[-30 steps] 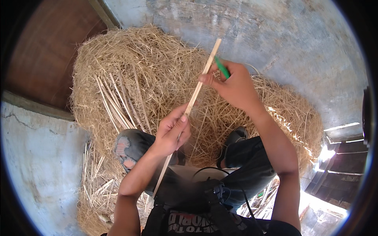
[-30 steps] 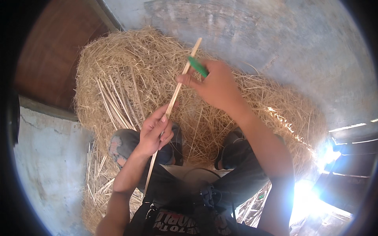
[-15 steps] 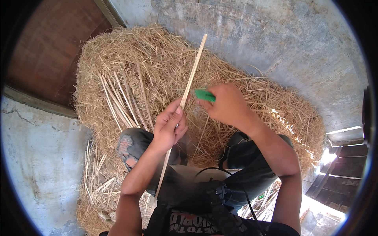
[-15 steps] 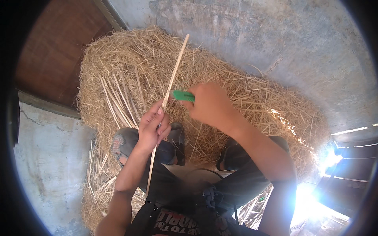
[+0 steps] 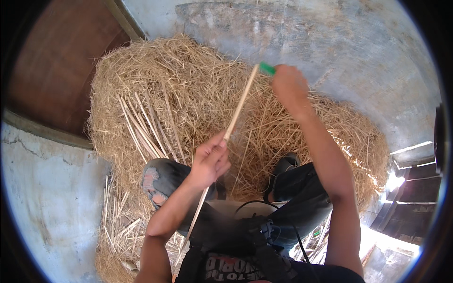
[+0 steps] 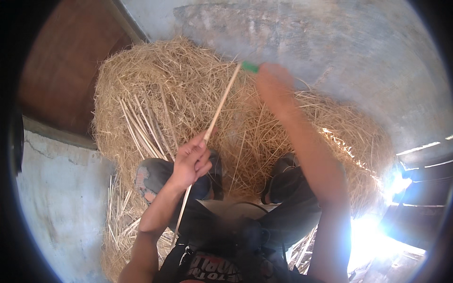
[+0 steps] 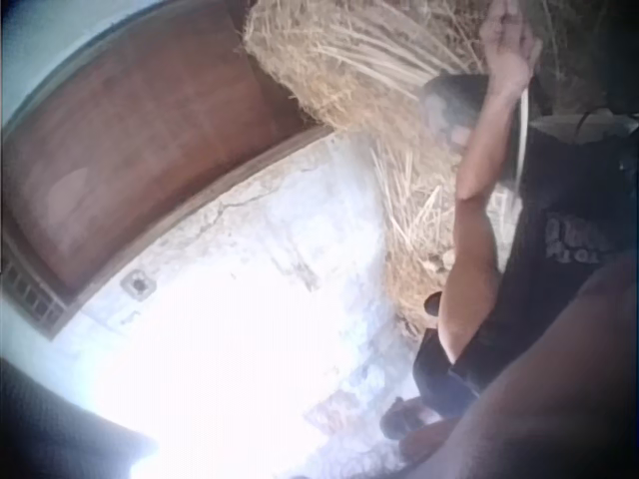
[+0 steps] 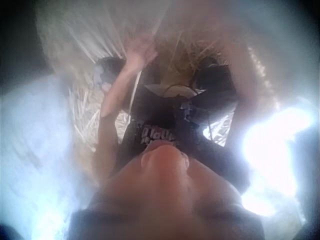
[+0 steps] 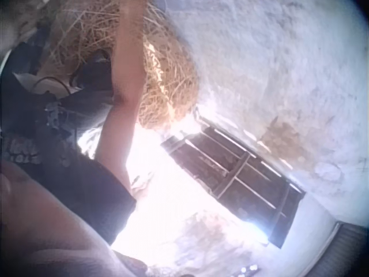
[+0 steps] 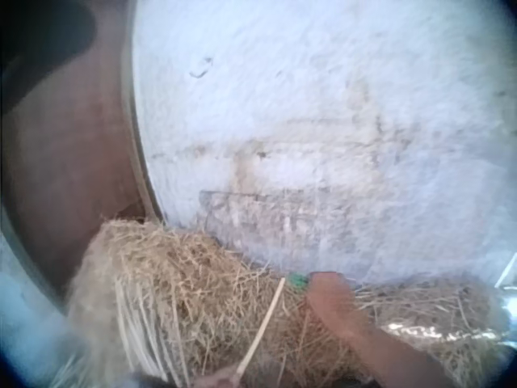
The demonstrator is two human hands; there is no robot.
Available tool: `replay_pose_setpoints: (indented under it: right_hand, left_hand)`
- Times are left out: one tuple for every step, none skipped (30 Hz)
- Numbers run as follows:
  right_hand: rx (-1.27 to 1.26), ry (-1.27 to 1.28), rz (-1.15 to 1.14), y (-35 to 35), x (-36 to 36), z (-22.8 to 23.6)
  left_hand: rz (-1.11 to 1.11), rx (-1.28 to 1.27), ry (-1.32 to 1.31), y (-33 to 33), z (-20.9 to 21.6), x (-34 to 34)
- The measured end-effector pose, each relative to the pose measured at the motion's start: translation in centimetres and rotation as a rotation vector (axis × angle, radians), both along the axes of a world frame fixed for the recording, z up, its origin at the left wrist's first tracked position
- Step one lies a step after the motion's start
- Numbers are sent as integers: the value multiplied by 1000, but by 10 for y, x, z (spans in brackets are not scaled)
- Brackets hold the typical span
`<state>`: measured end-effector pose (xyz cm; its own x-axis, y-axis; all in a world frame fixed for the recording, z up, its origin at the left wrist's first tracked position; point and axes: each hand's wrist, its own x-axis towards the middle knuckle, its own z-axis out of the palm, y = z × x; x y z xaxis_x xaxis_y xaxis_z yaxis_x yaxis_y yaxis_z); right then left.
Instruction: The person strips thin layers from a long bamboo piece using a utility knife while sitting on a pile of straw.
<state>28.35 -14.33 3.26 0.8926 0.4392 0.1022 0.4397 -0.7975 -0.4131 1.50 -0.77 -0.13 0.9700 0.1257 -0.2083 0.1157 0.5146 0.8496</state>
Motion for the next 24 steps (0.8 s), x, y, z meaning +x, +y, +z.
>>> replay_pose_setpoints:
  right_hand:
    - [-24, -45, -82, -11, 19, 6]
    - [-29, -113, -110, -23, 25, 11]
    - [-32, -179, -132, -33, 27, 16]
    - [-39, -239, -149, -36, 24, 23]
    - [-29, -150, -113, -38, 17, 29]
    - [-18, -56, -67, -34, 0, 40]
    - [-6, 36, -32, -32, -16, 44]
    - [7, 17, 52, -29, -29, 41]
    - [26, 2, 133, -24, -44, 36]
    - [47, -12, 210, -19, -58, 30]
    - [36, -15, 277, -15, -69, 22]
    - [24, -17, 343, -10, -79, 13]
    - [16, -23, 405, -7, -89, 8]
    - [-15, -11, 426, -4, -99, 6]
    - [-50, 1, 445, 0, -107, 4]
    - [-84, 14, 464, 3, -111, 1]
    - [-89, 32, 471, 7, -113, -1]
    - [-95, 48, 476, 9, -113, -3]
    - [-101, 64, 481, 10, -112, -6]
    - [-89, 21, 457, 11, -107, -10]
    - [-79, -24, 433, 13, -96, -13]
    - [-69, -67, 412, 15, -84, -17]
    - [-83, -60, 341, 16, -68, -22]
    - [-107, -63, 251, 9, -47, -20]
  left_hand:
    - [-31, 9, -27, -1, -4, -2]
    - [-43, 24, -66, -2, -6, -3]
    - [-50, 40, -103, -3, -8, -3]
    - [-27, 130, -83, -1, -3, -4]
    - [-2, 217, -87, 3, -2, -2]
    - [31, 307, -84, 8, -1, -1]
    - [55, 400, -83, 11, 0, 1]
    - [72, 416, -54, 12, 2, 3]
    - [77, 415, -45, 13, 3, 4]
    - [79, 415, -34, 14, 3, 5]
    - [80, 415, -24, 14, 3, 4]
    - [81, 407, -25, 15, 1, 4]
    - [80, 403, -30, 15, 2, 4]
    - [79, 399, -35, 15, 3, 4]
    - [86, 407, -25, 14, 4, 4]
    - [92, 415, -14, 12, 5, 4]
    - [98, 423, -3, 11, 6, 3]
    - [100, 396, -6, 10, 5, 4]
    - [102, 369, -8, 10, 3, 4]
    - [104, 343, -9, 10, 2, 4]
    - [80, 356, 6, 9, 2, 4]
    - [58, 370, 24, 9, 1, 2]
    - [37, 383, 42, 9, 0, 0]
    - [4, 399, 42, 6, 1, 0]
